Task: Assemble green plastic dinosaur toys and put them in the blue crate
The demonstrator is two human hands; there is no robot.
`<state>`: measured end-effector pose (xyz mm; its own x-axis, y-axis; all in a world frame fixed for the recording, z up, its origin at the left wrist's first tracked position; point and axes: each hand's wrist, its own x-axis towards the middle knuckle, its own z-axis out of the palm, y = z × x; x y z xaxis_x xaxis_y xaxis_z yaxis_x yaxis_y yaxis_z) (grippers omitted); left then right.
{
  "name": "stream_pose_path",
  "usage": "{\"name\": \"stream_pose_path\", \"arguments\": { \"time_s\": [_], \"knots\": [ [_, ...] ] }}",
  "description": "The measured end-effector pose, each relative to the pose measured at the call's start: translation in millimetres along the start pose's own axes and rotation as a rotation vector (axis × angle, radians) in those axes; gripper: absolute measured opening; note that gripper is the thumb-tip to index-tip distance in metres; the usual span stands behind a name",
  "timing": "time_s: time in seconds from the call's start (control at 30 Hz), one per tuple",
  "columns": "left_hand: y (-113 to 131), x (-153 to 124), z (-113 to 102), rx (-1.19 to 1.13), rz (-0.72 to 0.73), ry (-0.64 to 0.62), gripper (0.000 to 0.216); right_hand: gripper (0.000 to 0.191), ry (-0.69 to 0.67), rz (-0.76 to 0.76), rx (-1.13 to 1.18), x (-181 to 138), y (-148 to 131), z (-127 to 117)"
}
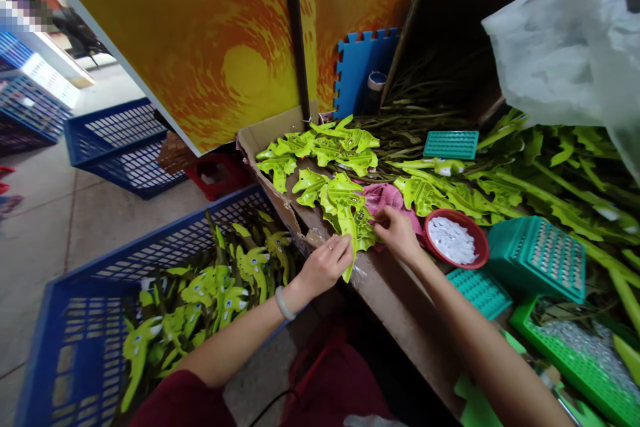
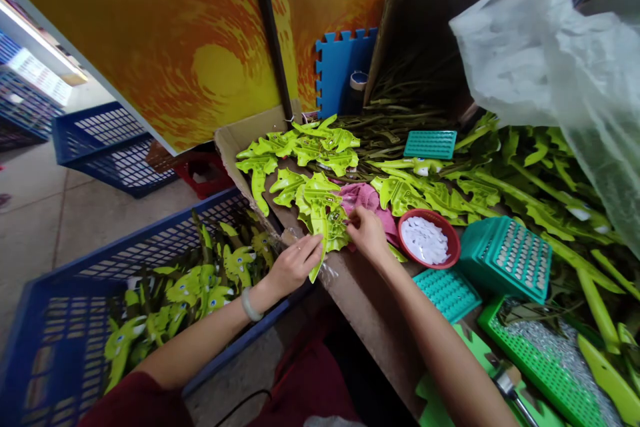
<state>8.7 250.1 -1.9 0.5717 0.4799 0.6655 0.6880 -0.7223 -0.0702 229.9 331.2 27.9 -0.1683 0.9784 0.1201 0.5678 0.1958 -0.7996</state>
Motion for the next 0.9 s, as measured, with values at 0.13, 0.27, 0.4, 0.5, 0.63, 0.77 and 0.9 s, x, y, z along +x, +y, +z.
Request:
{"name": "stream_pose_path", "arguments": {
  "time_s": [0.13, 0.27, 0.4, 0.5, 0.63, 0.77, 0.9],
  "knots": [
    [2.3, -0.3, 3.9, -0.011, 0.013, 0.017, 0.027, 0.01, 0.029, -0.086, 0.016, -9.0, -13.9, -1.6],
    [-0.4, -1.2, 2.6, -0.014, 0.016, 0.045, 0.028, 0.015, 0.048, -0.071, 0.066, 1.7, -17.0, 1.1],
    [-6.7, 0.1, -8.0, 0.009, 0.018, 0.047, 0.028, 0.014, 0.071, -0.014, 0.108, 12.4, -11.4, 2.2],
    [-10.0, 0.3, -17.4, 0.025, 0.038, 0.028, 0.026, 0.016, 0.078, 0.01, 0.125, 15.1, -8.1, 2.8],
    [-9.1, -1.5, -24.3, 0.034, 0.066, 0.0, 0.025, 0.021, 0.07, 0.015, 0.128, 17.6, -9.9, 4.6],
    [-5.9, -2.3, -26.0, 0.032, 0.078, -0.02, 0.026, 0.025, 0.058, -0.022, 0.095, 23.8, -15.1, 5.9],
    [-3.8, -1.3, -26.5, 0.025, 0.091, -0.029, 0.027, 0.021, 0.055, -0.087, 0.058, 33.9, -18.2, 5.9]
  ]
}}
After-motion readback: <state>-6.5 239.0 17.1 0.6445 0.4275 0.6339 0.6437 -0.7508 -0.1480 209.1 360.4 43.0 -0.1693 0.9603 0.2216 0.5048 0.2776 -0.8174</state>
